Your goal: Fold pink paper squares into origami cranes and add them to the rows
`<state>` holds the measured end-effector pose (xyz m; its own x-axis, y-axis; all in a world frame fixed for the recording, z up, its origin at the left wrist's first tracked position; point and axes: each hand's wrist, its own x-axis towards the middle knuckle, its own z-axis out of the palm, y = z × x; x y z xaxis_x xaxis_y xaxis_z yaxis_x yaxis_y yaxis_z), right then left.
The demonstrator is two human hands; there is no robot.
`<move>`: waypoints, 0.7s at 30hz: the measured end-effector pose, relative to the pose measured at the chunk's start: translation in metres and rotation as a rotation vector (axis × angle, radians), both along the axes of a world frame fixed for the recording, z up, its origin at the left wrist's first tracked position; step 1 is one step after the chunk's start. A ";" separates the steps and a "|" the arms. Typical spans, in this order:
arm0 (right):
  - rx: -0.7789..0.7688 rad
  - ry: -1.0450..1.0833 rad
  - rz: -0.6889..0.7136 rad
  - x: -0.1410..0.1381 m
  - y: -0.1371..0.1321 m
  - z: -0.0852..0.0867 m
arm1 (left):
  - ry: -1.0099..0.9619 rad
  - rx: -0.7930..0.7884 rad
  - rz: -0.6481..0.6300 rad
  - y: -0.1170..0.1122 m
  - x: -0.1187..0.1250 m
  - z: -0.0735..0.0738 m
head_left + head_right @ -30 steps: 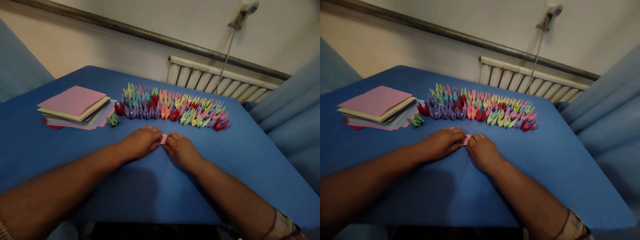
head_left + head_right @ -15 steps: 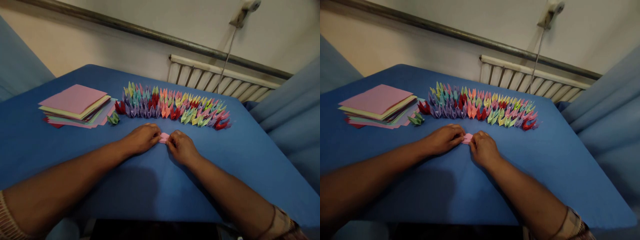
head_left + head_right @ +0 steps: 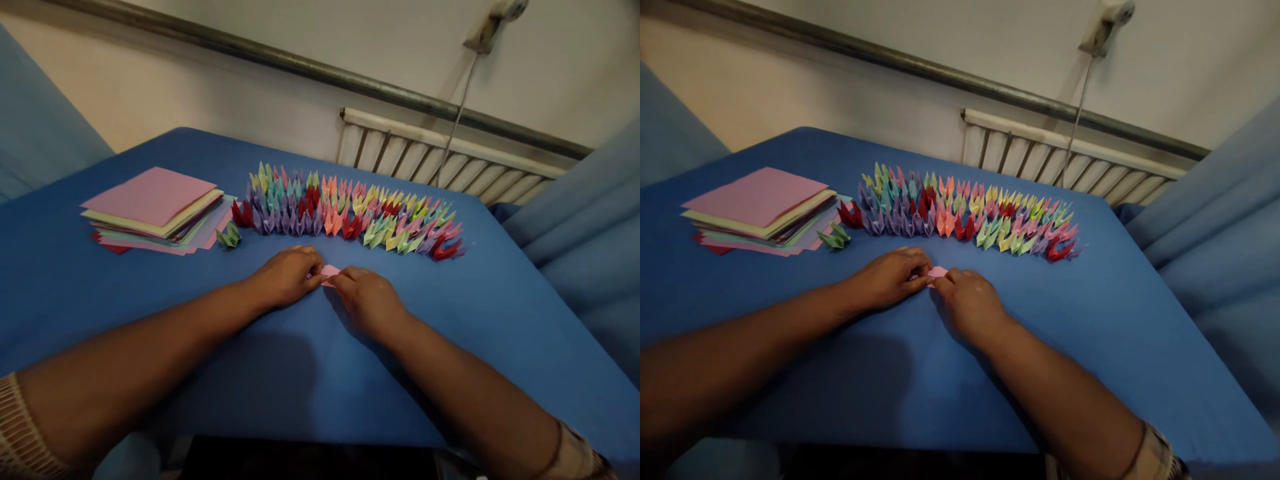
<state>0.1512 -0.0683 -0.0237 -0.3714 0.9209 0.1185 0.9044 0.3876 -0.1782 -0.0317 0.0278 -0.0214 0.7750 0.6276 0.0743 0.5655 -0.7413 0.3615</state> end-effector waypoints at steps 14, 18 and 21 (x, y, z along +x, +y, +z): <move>-0.053 -0.052 0.077 0.001 -0.009 0.009 | 0.040 -0.102 0.010 0.013 -0.012 0.008; -0.040 -0.074 0.107 0.001 -0.009 0.011 | 0.028 -0.161 0.037 0.018 -0.015 0.009; -0.049 -0.117 0.120 0.001 -0.009 0.014 | -0.035 -0.092 0.065 0.018 -0.010 0.004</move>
<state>0.1517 -0.0772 -0.0098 -0.4873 0.8729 0.0246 0.8680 0.4873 -0.0960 -0.0417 0.0462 -0.0173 0.7307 0.6815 0.0399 0.5971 -0.6664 0.4466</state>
